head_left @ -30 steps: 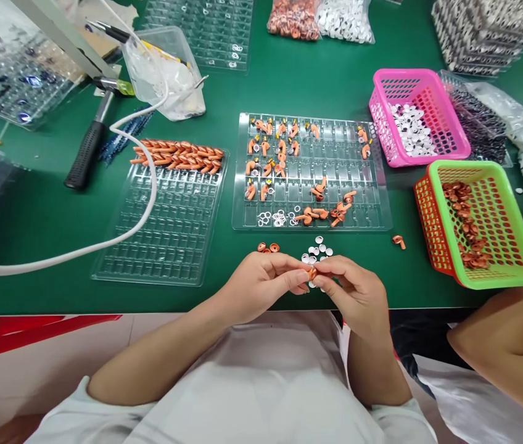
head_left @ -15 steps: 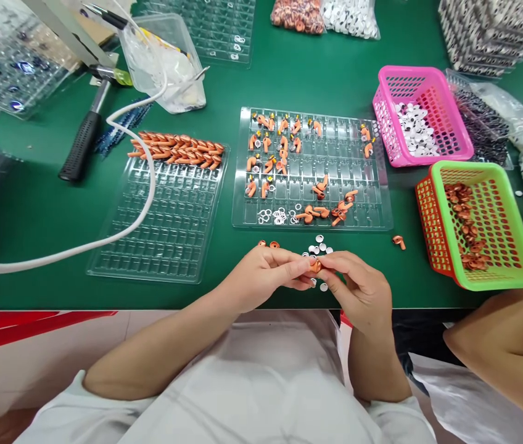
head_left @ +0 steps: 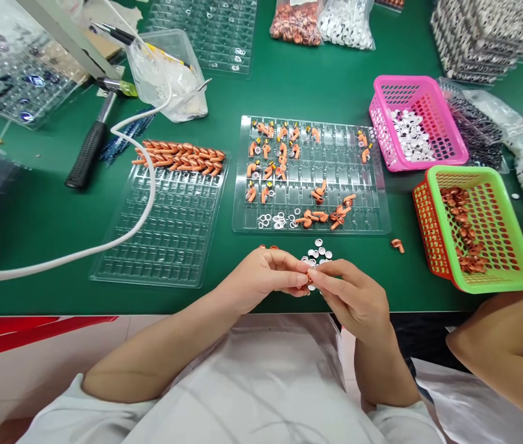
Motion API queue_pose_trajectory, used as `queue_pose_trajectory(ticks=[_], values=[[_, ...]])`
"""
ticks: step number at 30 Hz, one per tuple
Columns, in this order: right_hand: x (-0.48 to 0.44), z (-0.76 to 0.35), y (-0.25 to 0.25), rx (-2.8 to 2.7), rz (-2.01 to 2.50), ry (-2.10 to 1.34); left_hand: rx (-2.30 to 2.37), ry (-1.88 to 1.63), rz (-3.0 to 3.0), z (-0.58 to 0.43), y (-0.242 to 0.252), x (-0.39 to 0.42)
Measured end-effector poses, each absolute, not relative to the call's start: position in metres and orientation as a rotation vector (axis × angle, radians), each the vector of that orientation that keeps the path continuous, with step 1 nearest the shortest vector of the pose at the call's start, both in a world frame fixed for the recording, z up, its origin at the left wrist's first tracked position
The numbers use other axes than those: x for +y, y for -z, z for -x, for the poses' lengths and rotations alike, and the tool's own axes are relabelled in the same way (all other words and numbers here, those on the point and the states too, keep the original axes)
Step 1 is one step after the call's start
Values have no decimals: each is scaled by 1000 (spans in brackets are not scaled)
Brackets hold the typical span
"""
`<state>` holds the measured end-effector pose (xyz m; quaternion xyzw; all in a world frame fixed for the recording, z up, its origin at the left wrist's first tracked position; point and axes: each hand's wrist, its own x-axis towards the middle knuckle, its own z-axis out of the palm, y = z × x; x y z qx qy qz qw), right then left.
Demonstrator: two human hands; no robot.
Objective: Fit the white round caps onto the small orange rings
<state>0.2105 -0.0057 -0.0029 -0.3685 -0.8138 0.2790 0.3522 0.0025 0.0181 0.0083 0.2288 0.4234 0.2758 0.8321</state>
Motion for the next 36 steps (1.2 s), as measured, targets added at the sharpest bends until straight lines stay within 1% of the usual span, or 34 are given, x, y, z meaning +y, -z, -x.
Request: queue_pose_trajectory(ticks=[8,16,24,31,36], values=[[-6,-212,5,-2034,965,-816,922,-573,-489,-4,-3,13],[-9,-205,7,-1904,927,-883,916,-646,-484,-6,-4,10],[-8,-205,8,-1798,902,-1018,893,-634,-566,-6,-6,8],[-4,-203,4,-1800,850,-1018,799,-609,-549,-2,-7,10],[-4,-205,6,-1861,839,-1023,815,-544,-527,1,-7,12]])
